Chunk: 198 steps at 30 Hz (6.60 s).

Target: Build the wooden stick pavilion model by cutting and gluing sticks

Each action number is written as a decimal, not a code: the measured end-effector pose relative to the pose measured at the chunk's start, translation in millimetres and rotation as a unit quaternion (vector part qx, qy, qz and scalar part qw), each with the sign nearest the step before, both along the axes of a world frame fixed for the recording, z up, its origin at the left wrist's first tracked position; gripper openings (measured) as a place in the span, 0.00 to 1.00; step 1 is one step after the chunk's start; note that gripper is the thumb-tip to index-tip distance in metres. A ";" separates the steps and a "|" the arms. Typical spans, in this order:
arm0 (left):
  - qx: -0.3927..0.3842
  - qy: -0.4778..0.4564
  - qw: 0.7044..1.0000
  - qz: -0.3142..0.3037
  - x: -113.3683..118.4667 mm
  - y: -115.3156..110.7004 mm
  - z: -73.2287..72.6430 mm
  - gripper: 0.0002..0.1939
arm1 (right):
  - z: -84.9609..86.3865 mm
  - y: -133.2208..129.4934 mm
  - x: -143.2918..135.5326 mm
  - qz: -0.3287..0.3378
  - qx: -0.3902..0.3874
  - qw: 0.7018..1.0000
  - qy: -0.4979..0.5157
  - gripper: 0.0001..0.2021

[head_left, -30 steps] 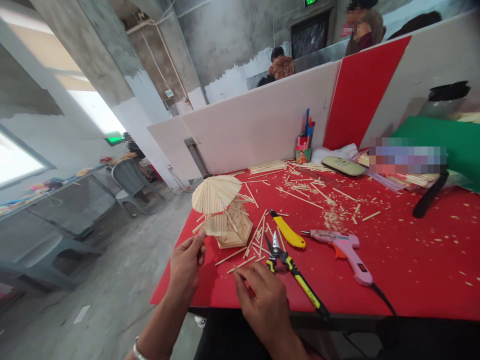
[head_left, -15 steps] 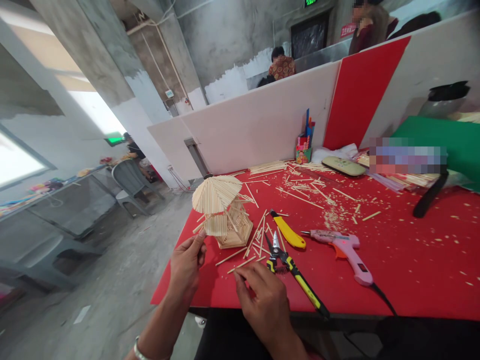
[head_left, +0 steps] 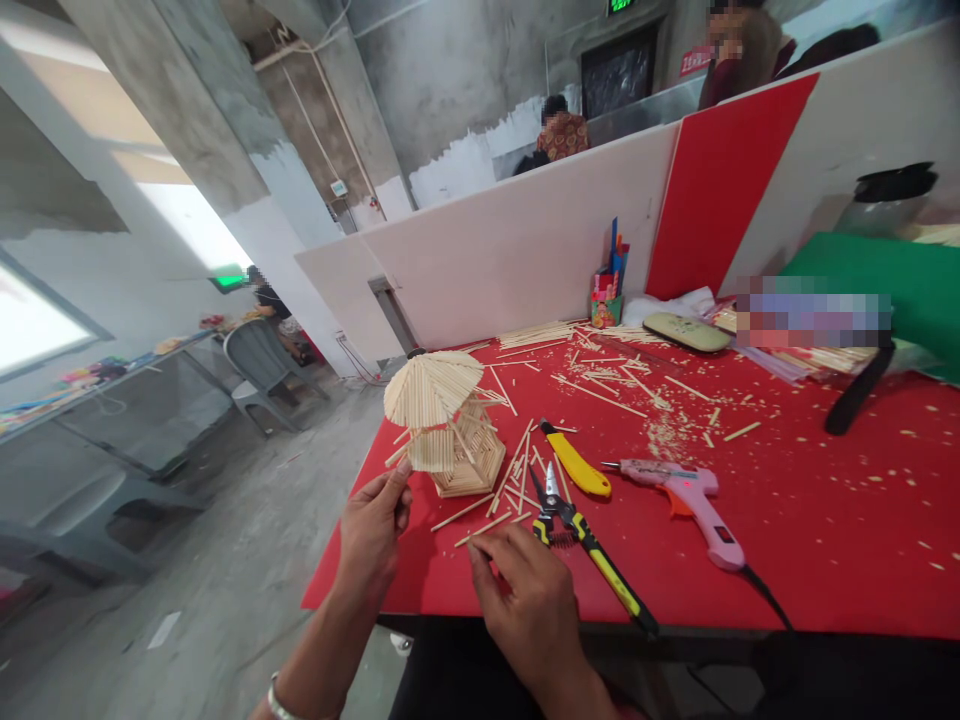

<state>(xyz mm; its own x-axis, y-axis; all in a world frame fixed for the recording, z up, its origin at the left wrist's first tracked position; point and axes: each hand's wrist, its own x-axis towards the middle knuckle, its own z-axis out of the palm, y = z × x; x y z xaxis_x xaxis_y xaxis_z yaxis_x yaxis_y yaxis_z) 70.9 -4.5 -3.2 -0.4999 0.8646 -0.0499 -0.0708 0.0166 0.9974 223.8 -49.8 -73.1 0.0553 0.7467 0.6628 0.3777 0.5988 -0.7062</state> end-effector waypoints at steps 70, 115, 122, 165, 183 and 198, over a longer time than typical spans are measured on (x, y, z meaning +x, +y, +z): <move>-0.083 -0.233 0.946 -0.209 43.6 -30.3 -42.4 0.20 | 13.0 -16.0 84.4 -0.028 -0.414 0.882 0.222 0.29; 0.081 0.062 0.968 -0.230 36.6 -46.7 -23.6 0.05 | -29.2 -63.4 -0.6 -0.104 -0.232 0.954 -0.160 0.42; 0.003 -0.008 0.983 -0.184 41.5 -44.4 -20.9 0.07 | -14.8 -49.1 13.3 -0.050 -0.197 0.969 -0.138 0.27; -0.089 -0.264 0.949 -0.145 5.2 -31.8 -4.7 0.16 | 44.3 4.1 -6.5 -0.091 0.085 0.977 -0.171 0.05; -0.078 -0.279 0.951 -0.111 -12.0 -23.7 -1.3 0.14 | 48.6 27.7 -49.6 -0.050 0.137 0.973 -0.179 0.12; -0.071 -0.308 0.940 -0.131 -14.8 -11.1 -2.8 0.16 | 36.3 36.3 -64.3 -0.102 0.157 0.978 -0.095 0.11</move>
<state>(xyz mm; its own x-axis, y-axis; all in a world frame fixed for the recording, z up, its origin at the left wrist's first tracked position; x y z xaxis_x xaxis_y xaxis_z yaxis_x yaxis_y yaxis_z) 56.1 -15.6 -5.9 -0.1096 0.9171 -0.3833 -0.6082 0.2431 0.7557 159.5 -13.4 -36.9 0.0358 0.4902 0.8709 0.6182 0.6738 -0.4048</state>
